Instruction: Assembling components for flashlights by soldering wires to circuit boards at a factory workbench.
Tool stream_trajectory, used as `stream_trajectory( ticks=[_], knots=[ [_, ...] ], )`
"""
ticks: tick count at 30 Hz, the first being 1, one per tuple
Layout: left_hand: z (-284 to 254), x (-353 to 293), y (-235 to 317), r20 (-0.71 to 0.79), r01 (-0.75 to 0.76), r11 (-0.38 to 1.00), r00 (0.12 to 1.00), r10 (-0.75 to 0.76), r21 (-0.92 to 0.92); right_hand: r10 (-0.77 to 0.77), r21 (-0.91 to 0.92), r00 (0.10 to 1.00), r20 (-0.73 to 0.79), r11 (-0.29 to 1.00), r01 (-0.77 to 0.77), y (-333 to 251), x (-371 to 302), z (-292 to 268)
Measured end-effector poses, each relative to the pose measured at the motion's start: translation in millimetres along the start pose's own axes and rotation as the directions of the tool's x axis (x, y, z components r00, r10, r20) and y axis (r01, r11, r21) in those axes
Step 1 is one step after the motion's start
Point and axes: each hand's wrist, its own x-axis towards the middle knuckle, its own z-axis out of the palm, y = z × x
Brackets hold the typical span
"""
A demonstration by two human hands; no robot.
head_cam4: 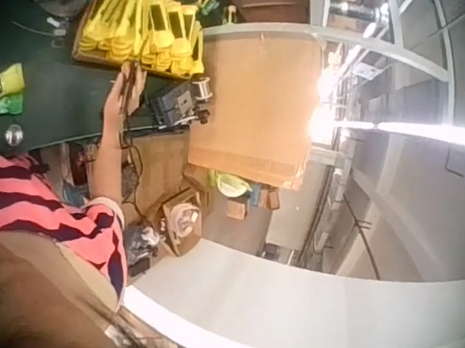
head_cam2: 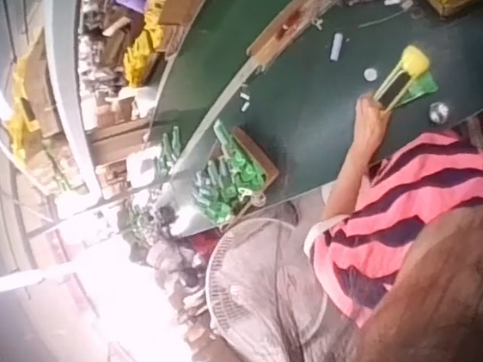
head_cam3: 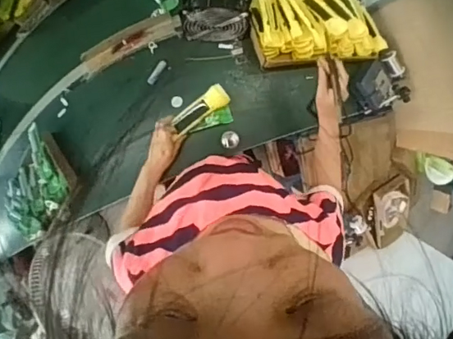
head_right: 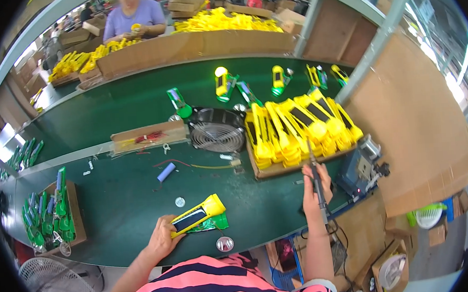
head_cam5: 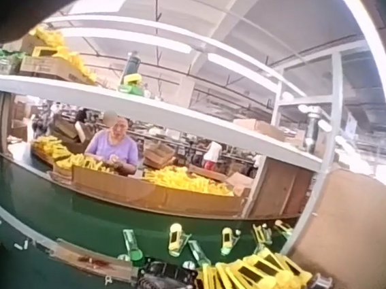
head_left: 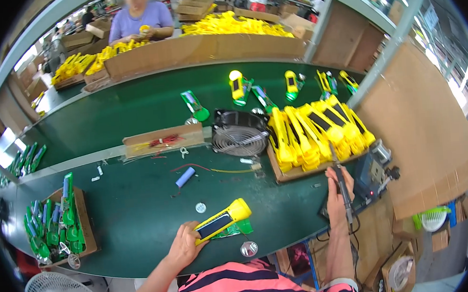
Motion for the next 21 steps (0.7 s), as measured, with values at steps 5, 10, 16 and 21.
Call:
stream_trajectory(
  ticks=[5,10,16,21],
  knots=[
    [-69,94,-57,-0.314,0.241,0.967,0.927,-0.207,0.076,-0.17,-0.356,0.984,0.06,0.917,0.18,28,41,16],
    [-77,211,-194,-0.407,0.591,0.772,0.781,-0.474,0.233,-0.147,-0.594,0.973,0.179,0.772,0.226,41,62,25],
    [-31,244,-274,-0.239,0.754,0.532,0.639,-0.731,0.385,-0.137,-0.661,0.944,0.299,0.685,0.308,36,64,24],
    [-128,232,-218,0.213,0.496,0.562,0.594,-0.776,0.662,-0.155,-0.616,0.934,0.322,0.715,0.331,47,64,34]
  ],
)
